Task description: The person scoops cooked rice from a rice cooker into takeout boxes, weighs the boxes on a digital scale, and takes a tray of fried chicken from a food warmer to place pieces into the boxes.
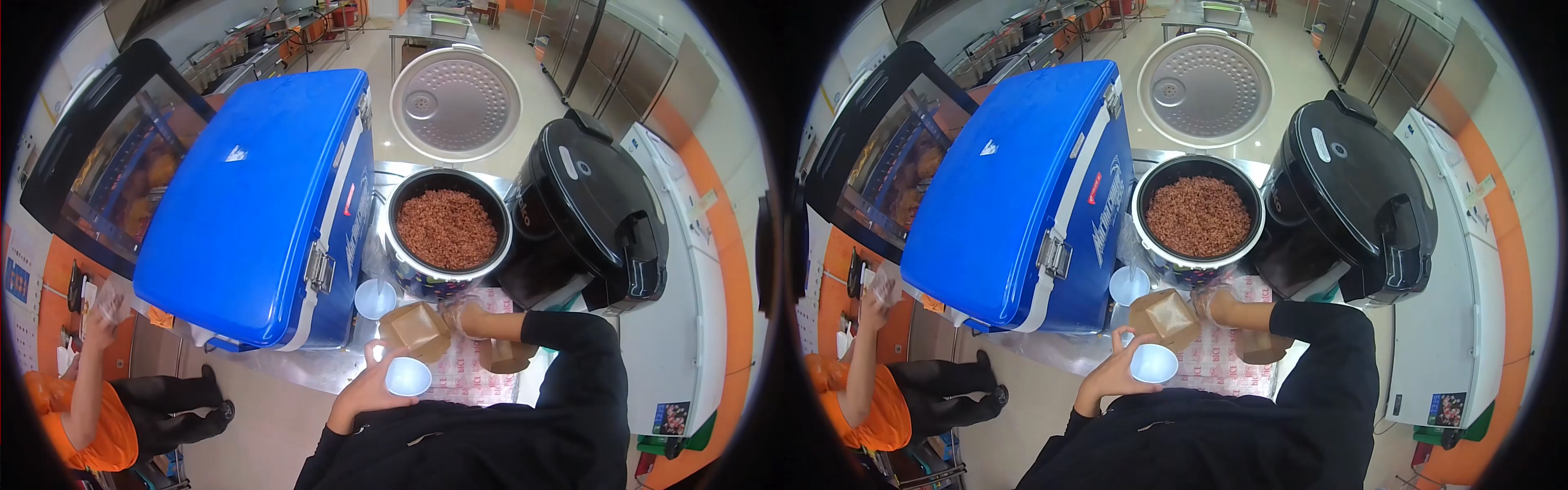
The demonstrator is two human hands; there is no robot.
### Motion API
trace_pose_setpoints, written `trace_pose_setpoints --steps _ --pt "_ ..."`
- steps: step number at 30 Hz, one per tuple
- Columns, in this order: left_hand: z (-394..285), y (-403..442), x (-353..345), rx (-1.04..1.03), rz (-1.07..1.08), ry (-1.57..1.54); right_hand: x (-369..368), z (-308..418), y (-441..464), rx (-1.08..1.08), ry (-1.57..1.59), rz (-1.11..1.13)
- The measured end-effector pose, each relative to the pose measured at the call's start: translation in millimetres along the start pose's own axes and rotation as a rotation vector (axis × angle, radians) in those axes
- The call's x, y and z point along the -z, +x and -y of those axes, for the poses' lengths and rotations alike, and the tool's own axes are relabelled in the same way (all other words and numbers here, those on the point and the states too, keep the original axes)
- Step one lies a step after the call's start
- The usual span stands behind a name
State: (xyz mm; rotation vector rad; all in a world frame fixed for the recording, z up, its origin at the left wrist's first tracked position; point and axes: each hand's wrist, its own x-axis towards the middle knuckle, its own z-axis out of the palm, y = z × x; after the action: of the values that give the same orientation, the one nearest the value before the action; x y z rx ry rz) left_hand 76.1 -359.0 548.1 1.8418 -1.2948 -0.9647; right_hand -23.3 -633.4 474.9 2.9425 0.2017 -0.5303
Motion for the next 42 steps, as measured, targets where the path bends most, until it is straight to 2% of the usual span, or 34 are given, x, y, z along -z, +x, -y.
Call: trace_pose_setpoints --steps 4,7,10,13,16,19,21,23,25,27,29,31,33,35,37,39,41,42 --pt "3.4 -2.3 -1.7 0.010 -0.102 0.067 3.0 9.5 0.3 -0.139 0.080 0.055" --pt "11.2 -3.0 3.2 -0.001 -0.035 0.016 7.0 4.5 1.4 -0.048 0.045 0.046" --pt "2.6 -4.4 18.0 0.148 0.127 -0.217 10.8 7.8 1.7 -0.087 0.062 -0.007" --pt "-10.2 -20.1 33.7 0.153 0.117 -0.201 -2.3 1.9 5.5 0.051 -0.024 -0.142" --pt "-16.7 -39.0 44.0 0.189 0.112 -0.260 -7.0 12.0 19.3 0.048 -0.011 0.047" --pt "12.1 -58.3 30.7 0.125 -0.018 -0.077 -26.0 12.5 28.7 -0.064 -0.017 -0.005" --pt "2.7 -58.6 37.3 0.204 0.021 -0.185 -46.1 6.6 36.9 -0.039 -0.005 -0.031" --pt "-15.2 -55.7 44.6 0.229 0.024 -0.263 -35.1 4.8 34.7 -0.040 0.034 0.029" --pt "-26.6 -51.0 48.4 0.201 -0.016 -0.310 40.8 7.1 11.9 -0.061 0.099 0.170" --pt "-23.2 -41.8 46.8 0.170 -0.015 -0.283 110.5 4.3 -19.0 -0.184 0.179 0.264" --pt "-18.9 -29.2 43.2 0.141 0.000 -0.245 148.3 -4.8 -59.5 -0.341 0.122 0.252" --pt "-13.8 -10.5 35.3 0.111 0.025 -0.195 185.6 -23.6 -116.1 -0.246 0.187 -0.096" --pt "11.2 9.7 13.9 0.058 0.011 -0.117 218.1 -28.4 -126.1 -0.425 0.088 -0.065" --pt "5.5 28.7 3.7 0.015 0.024 -0.101 225.7 -48.1 -121.6 -0.465 0.208 -0.343" --pt "-14.3 30.4 7.0 0.025 0.035 -0.068 222.3 -71.5 -82.9 -0.695 0.198 -0.258" --pt "-25.0 24.8 9.1 0.048 -0.001 0.004 210.8 -88.7 -45.0 -0.895 0.188 -0.335" --pt "-49.1 8.6 22.2 0.013 -0.059 0.034 189.5 -108.5 -8.7 -0.992 -0.115 -0.541" --pt "-55.7 5.2 26.9 -0.005 -0.090 0.047 175.6 -122.3 2.7 -0.939 -0.212 -0.498"
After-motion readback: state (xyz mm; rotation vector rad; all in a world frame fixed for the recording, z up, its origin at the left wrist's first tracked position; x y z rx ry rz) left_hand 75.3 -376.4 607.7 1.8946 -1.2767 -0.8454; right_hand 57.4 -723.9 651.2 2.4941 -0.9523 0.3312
